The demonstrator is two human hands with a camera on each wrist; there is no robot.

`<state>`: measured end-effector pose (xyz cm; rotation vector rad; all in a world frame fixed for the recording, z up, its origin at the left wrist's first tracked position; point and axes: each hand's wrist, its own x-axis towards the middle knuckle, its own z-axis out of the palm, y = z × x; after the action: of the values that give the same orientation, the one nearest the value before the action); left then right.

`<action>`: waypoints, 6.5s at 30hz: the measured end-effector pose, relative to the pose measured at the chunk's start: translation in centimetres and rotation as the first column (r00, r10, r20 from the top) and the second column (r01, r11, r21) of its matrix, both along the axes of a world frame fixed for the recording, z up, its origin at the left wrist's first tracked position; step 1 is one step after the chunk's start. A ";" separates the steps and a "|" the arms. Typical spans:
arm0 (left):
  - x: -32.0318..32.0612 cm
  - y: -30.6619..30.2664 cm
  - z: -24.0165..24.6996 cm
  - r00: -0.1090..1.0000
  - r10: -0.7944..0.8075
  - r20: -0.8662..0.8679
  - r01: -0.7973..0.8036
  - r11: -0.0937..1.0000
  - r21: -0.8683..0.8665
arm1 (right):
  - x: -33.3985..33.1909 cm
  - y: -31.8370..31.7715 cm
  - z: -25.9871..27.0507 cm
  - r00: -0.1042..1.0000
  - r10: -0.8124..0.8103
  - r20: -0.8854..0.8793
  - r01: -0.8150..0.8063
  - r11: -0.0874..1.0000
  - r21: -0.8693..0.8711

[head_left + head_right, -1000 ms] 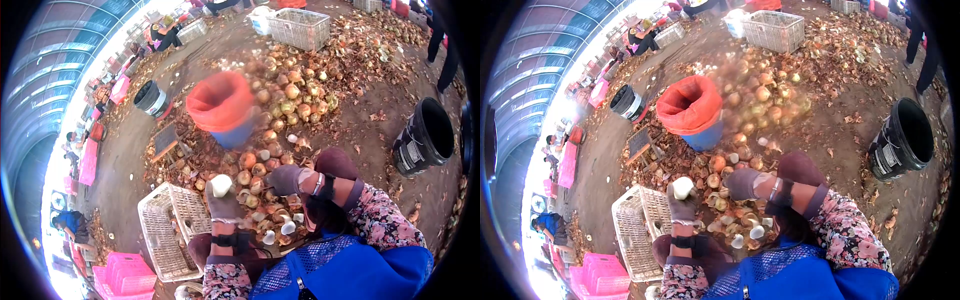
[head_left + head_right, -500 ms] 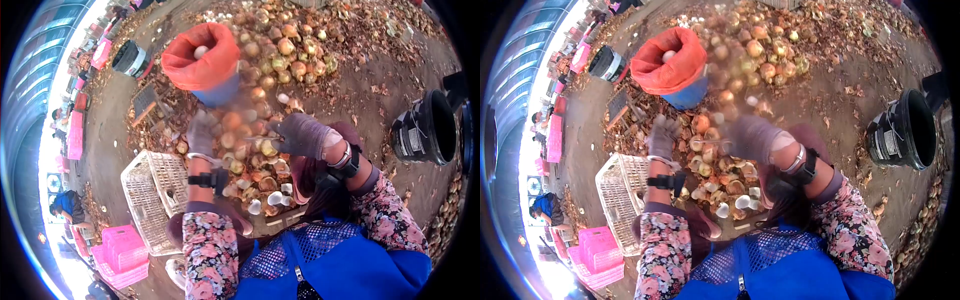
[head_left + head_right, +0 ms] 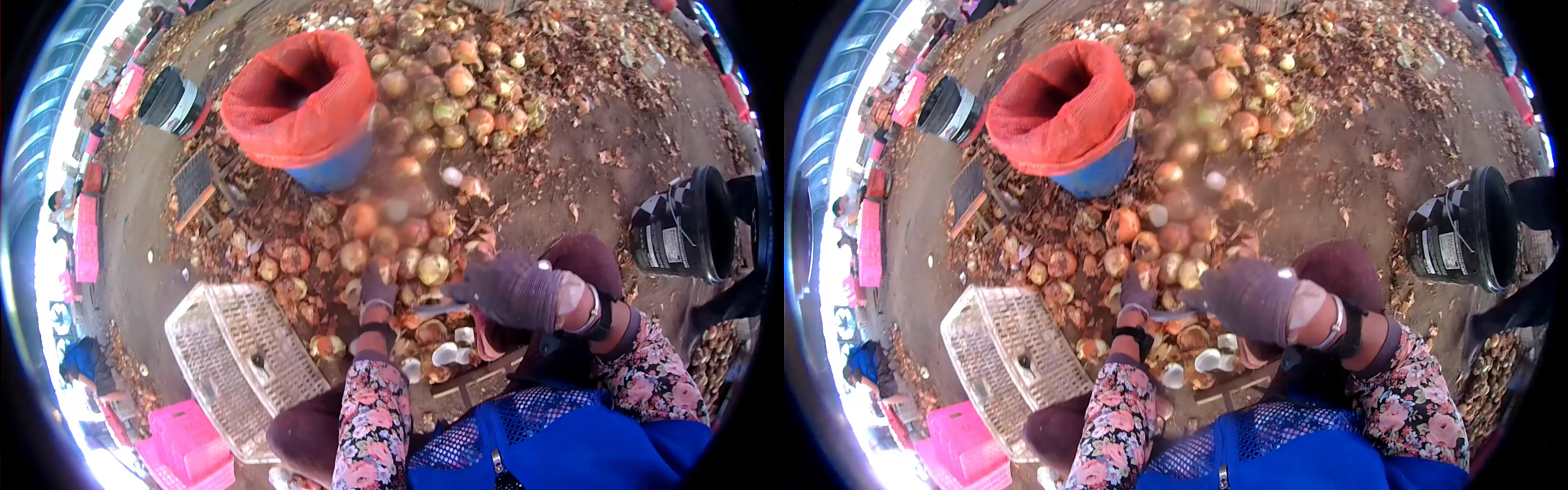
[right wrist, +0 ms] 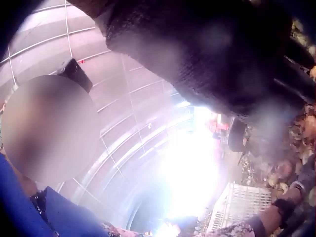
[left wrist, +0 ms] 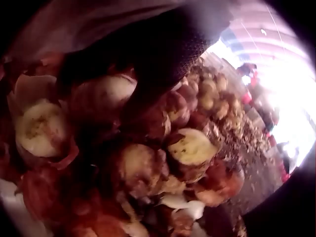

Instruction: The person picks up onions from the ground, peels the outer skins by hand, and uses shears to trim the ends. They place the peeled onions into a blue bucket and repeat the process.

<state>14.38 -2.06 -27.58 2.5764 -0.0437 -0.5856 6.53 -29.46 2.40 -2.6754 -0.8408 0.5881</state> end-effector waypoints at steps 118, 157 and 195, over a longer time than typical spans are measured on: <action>-14.7 -0.5 31.4 0.981 0.064 -0.186 -0.179 -0.091 -0.980 | -2.1 6.7 -0.6 0.938 -0.004 -0.345 0.241 0.723 0.648; -14.4 -1.2 30.3 0.934 0.018 -0.358 -0.313 -0.446 -0.838 | -1.3 3.8 0.2 0.430 0.228 -0.873 0.833 -0.474 0.287; -14.2 -1.4 31.5 0.944 0.329 -0.030 -0.045 0.039 -0.998 | -5.5 7.3 2.5 0.944 -0.309 0.117 0.152 0.721 0.676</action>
<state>0.16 -3.49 3.91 1.1188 -0.1255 -0.0244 1.03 -22.19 4.92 -2.1371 -0.5919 -0.0875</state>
